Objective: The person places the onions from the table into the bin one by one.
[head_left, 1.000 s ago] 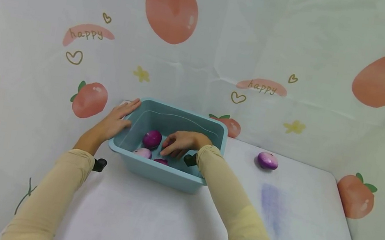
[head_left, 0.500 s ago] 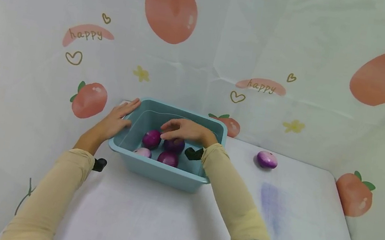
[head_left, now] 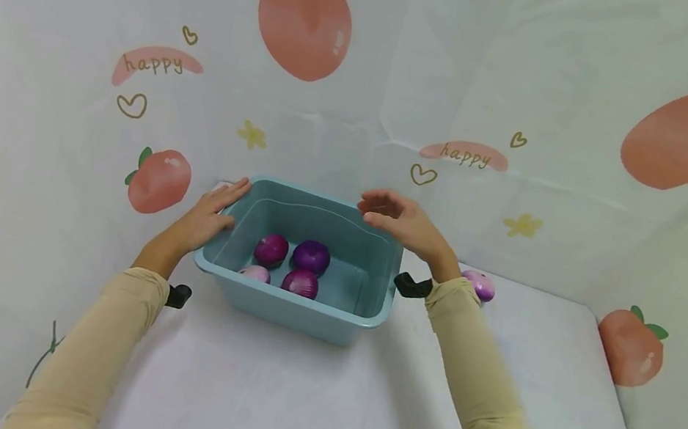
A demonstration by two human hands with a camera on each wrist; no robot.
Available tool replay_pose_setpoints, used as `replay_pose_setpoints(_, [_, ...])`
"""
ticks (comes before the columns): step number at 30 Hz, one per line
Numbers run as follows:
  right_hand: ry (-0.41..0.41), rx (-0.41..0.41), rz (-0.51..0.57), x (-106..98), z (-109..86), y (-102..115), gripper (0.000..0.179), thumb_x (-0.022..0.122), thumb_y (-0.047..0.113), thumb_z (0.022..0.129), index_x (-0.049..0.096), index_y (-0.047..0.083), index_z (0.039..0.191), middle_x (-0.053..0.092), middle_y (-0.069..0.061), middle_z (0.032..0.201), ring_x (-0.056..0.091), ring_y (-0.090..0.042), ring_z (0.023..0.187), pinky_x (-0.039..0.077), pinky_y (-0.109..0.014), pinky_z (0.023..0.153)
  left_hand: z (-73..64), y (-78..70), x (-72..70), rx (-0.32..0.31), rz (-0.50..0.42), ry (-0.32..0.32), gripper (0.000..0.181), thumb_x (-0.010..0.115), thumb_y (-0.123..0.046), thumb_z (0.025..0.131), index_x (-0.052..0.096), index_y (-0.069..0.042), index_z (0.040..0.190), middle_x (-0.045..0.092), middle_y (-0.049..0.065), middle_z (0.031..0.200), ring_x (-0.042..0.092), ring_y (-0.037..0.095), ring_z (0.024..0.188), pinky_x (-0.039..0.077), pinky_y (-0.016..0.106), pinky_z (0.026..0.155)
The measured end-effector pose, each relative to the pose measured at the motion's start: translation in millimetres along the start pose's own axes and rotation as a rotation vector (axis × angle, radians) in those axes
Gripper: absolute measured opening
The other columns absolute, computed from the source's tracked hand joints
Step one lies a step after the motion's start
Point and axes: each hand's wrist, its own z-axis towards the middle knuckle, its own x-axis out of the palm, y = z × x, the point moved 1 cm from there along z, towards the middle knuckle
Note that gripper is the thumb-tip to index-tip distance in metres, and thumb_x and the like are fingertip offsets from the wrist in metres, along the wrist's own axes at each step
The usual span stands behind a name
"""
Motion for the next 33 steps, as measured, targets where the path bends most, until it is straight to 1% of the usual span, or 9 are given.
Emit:
replay_pose_setpoints(4, [-0.161, 0.009, -0.019, -30.3, -24.5, -15.3, 0.047, 0.066, 0.021, 0.099, 0.054, 0.007, 0.142, 0.061, -0.02, 0.14, 0.064, -0.024, 0.125, 0.053, -0.025, 0.1, 0.6, -0.6, -0.3, 0.001, 0.006, -0.001, 0.08, 0.046, -0.01, 0.09, 0.021, -0.027, 0.164, 0.012, -0.004, 0.174, 0.0, 0.04, 0.161, 0.013, 0.077, 0.119])
replay_pose_setpoints(6, [-0.235, 0.031, -0.034, -43.4, -36.4, -23.4, 0.049, 0.065, 0.023, 0.1, 0.052, 0.005, 0.143, 0.059, -0.021, 0.141, 0.063, -0.026, 0.126, 0.053, -0.023, 0.1, 0.3, -0.2, -0.3, 0.001, 0.003, -0.004, 0.08, 0.047, -0.01, 0.089, 0.022, -0.027, 0.164, 0.013, -0.004, 0.174, 0.001, 0.039, 0.161, 0.013, 0.076, 0.119])
replay_pose_setpoints(9, [-0.328, 0.087, -0.07, -58.1, -54.5, -37.7, 0.056, 0.062, 0.028, 0.101, 0.044, 0.006, 0.149, 0.056, -0.021, 0.145, 0.06, -0.029, 0.13, 0.052, -0.032, 0.107, 0.0, 0.4, 0.2, 0.006, -0.001, -0.006, 0.081, 0.047, -0.009, 0.089, 0.023, -0.026, 0.164, 0.013, -0.003, 0.174, 0.002, 0.04, 0.161, 0.013, 0.076, 0.119])
replay_pose_setpoints(14, [-0.419, 0.14, -0.108, -68.1, -82.1, -65.0, 0.067, 0.064, 0.027, 0.1, 0.033, 0.002, 0.155, 0.05, -0.024, 0.151, 0.048, -0.04, 0.141, 0.038, -0.055, 0.118, 0.5, 1.2, 1.3, 0.004, 0.002, -0.004, 0.081, 0.047, -0.009, 0.089, 0.022, -0.026, 0.164, 0.012, -0.005, 0.174, 0.002, 0.039, 0.161, 0.014, 0.077, 0.118])
replay_pose_setpoints(17, [-0.459, 0.172, -0.141, -70.2, -95.6, -82.7, 0.073, 0.065, 0.026, 0.099, 0.028, 0.0, 0.157, 0.042, -0.028, 0.156, 0.04, -0.045, 0.146, 0.035, -0.059, 0.118, 1.1, 1.3, 1.3, 0.002, 0.003, -0.003, 0.08, 0.047, -0.009, 0.09, 0.021, -0.027, 0.164, 0.011, -0.006, 0.174, 0.002, 0.039, 0.161, 0.014, 0.077, 0.118])
replay_pose_setpoints(22, [-0.502, 0.252, -0.199, -74.5, -115.0, -110.3, 0.085, 0.068, 0.036, 0.096, 0.023, 0.0, 0.159, 0.03, -0.027, 0.163, 0.027, -0.047, 0.152, 0.03, -0.063, 0.12, 1.0, 0.1, 1.6, 0.005, 0.0, -0.003, 0.081, 0.047, -0.008, 0.089, 0.022, -0.025, 0.164, 0.012, -0.004, 0.174, 0.002, 0.039, 0.161, 0.013, 0.076, 0.119])
replay_pose_setpoints(25, [-0.511, 0.301, -0.237, -76.4, -123.5, -125.7, 0.091, 0.071, 0.041, 0.093, 0.025, -0.002, 0.159, 0.027, -0.028, 0.163, 0.023, -0.048, 0.153, 0.025, -0.064, 0.122, 0.6, -1.0, 1.8, 0.011, -0.001, 0.001, 0.082, 0.046, -0.007, 0.088, 0.022, -0.024, 0.164, 0.012, -0.003, 0.174, 0.001, 0.039, 0.161, 0.012, 0.076, 0.119])
replay_pose_setpoints(29, [-0.51, 0.365, -0.298, -76.1, -129.7, -143.0, 0.097, 0.074, 0.044, 0.09, 0.024, -0.003, 0.159, 0.027, -0.033, 0.161, 0.02, -0.05, 0.153, 0.02, -0.064, 0.124, 0.3, -2.5, 1.7, 0.01, 0.001, 0.01, 0.082, 0.047, -0.007, 0.088, 0.021, -0.026, 0.164, 0.011, -0.003, 0.174, 0.001, 0.04, 0.161, 0.013, 0.076, 0.119])
replay_pose_setpoints(33, [-0.498, 0.43, -0.331, -73.5, -128.3, -159.4, 0.103, 0.074, 0.049, 0.088, 0.02, 0.001, 0.161, 0.024, -0.035, 0.162, 0.014, -0.054, 0.153, 0.016, -0.068, 0.123, 0.2, -2.5, -0.2, 0.008, 0.005, 0.011, 0.082, 0.047, -0.007, 0.089, 0.02, -0.027, 0.164, 0.011, -0.003, 0.174, 0.001, 0.04, 0.161, 0.013, 0.076, 0.119])
